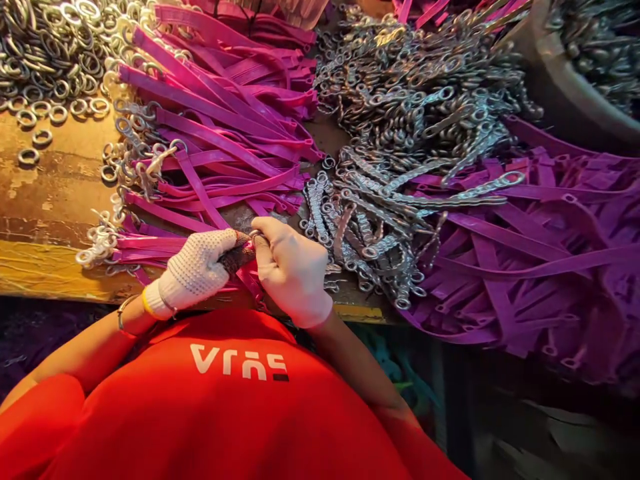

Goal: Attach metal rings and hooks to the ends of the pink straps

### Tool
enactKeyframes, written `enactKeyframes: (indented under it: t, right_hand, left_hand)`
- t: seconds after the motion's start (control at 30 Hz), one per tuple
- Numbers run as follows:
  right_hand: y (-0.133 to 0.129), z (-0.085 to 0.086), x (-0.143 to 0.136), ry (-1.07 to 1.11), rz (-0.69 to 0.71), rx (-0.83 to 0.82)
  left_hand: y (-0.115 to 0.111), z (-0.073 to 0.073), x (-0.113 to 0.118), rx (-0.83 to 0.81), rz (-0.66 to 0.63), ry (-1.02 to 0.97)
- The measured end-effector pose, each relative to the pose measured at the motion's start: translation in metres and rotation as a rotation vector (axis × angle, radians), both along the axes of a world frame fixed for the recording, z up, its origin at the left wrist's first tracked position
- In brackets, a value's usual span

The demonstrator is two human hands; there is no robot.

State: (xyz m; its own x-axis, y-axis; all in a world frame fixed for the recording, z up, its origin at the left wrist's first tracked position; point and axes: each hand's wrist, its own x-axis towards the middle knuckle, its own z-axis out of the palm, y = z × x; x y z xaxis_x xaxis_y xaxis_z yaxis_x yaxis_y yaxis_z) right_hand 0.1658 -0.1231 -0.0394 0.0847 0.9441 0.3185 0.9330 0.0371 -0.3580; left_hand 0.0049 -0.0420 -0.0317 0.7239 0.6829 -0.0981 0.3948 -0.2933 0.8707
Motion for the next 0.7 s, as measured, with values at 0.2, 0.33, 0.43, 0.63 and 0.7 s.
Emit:
enactKeyframes:
  t: [0.2, 0.33, 0.43, 0.63, 0.7]
  right_hand:
    - [-0.007, 0.012, 0.01, -0.001, 0.205, -0.119]
    - [-0.009, 0.008, 0.013, -0.112, 0.24, -0.168]
    - [-0.009, 0.007, 0.01, -0.185, 0.29, -0.201]
    - [-0.013, 0.006, 0.017, -0.323, 0.318, -0.127]
    - [-0.018, 0.003, 0.024, -0.34, 0.288, -0.118]
  left_hand:
    - [0.005, 0.007, -0.003, -0.18, 0.04, -0.054]
    - [-0.003, 0.006, -0.003, -0.193, 0.026, -0.03]
    - [-0.006, 0.002, -0.001, -0.187, 0.004, 0.003]
    - [0.017, 0.019, -0.008, -0.063, -0.156, 0.07]
    - [0.033, 0.03, -0.031, -0.059, -0.081, 0.112]
